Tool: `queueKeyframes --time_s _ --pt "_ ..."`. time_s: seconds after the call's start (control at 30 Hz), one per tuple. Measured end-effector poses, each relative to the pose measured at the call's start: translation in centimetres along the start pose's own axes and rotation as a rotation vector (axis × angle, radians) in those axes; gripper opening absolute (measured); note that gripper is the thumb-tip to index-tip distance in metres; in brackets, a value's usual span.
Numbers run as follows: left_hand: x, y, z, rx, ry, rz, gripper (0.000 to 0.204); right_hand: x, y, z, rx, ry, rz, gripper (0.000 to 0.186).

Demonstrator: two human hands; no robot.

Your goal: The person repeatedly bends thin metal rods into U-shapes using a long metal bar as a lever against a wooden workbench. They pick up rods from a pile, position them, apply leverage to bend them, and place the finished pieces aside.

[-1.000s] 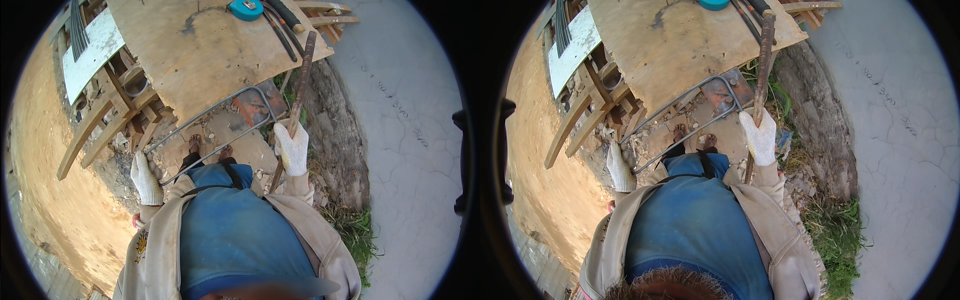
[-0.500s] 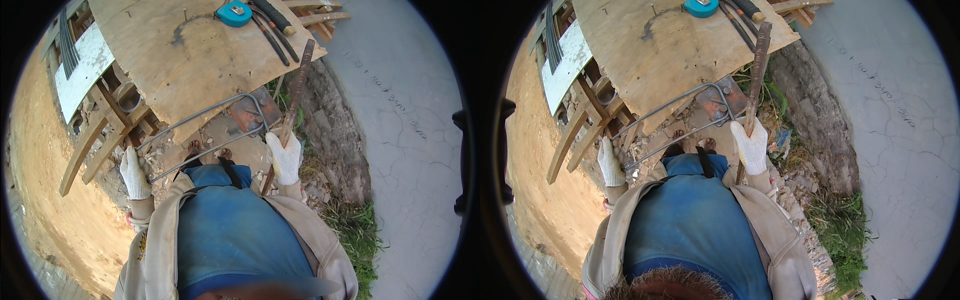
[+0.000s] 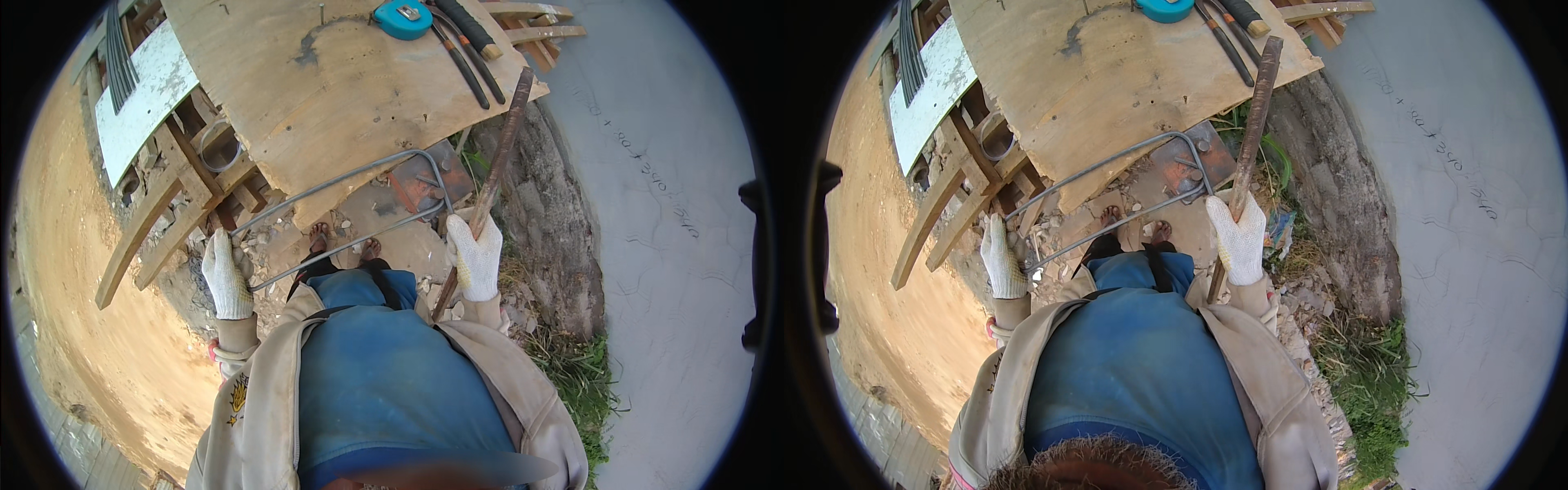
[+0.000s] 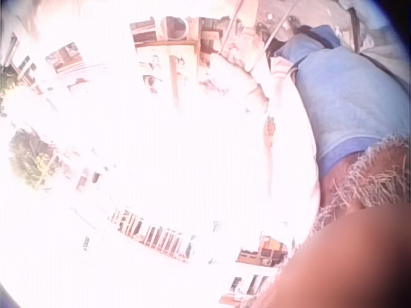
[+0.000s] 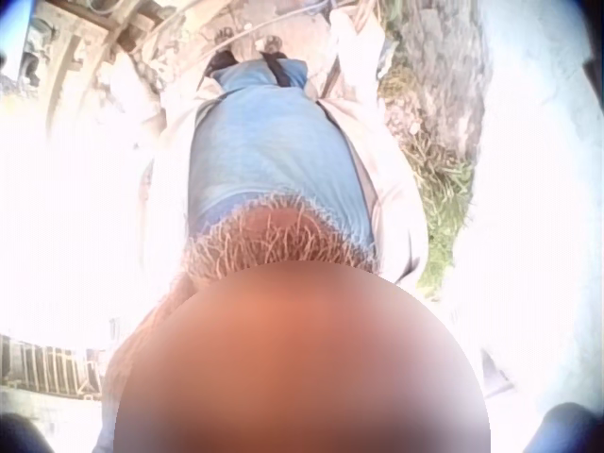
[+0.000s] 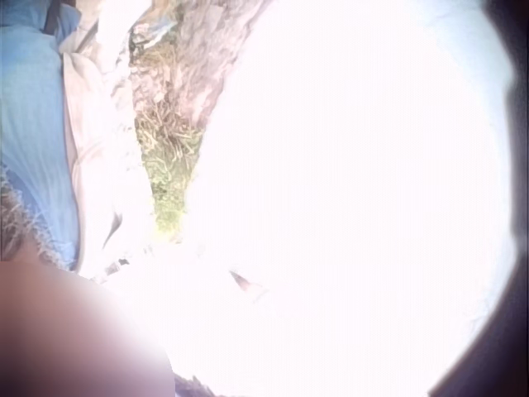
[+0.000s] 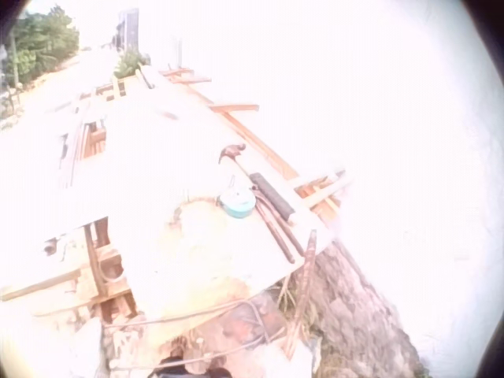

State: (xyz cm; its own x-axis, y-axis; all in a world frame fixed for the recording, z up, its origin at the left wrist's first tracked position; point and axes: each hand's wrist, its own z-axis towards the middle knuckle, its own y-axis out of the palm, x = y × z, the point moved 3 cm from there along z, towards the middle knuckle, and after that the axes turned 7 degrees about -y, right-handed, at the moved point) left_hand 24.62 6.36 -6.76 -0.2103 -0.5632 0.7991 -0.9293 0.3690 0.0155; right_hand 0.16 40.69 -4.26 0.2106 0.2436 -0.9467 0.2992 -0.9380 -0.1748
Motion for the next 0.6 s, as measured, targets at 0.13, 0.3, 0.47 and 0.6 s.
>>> queueKeyframes --time_s 0.13,0.3,0.47,0.6 --pt "-1.1 -0.3 -2.1 -0.023 -0.009 -0.079 0.027 -0.4 -0.3 0.8 -0.074 -0.011 0.044 0.018" --pt "-1.5 -0.2 -3.1 -0.025 0.044 -0.088 0.026 -0.8 -0.6 1.1 -0.127 -0.04 0.116 0.016" --pt "-3.5 -0.4 -5.2 0.017 0.046 -0.112 0.026 -1.4 -0.6 2.5 -0.177 -0.102 0.086 0.018" --pt "-3.7 -0.5 -5.2 0.036 0.036 -0.094 0.026 -1.9 -0.5 3.3 -0.196 -0.16 0.008 0.02"
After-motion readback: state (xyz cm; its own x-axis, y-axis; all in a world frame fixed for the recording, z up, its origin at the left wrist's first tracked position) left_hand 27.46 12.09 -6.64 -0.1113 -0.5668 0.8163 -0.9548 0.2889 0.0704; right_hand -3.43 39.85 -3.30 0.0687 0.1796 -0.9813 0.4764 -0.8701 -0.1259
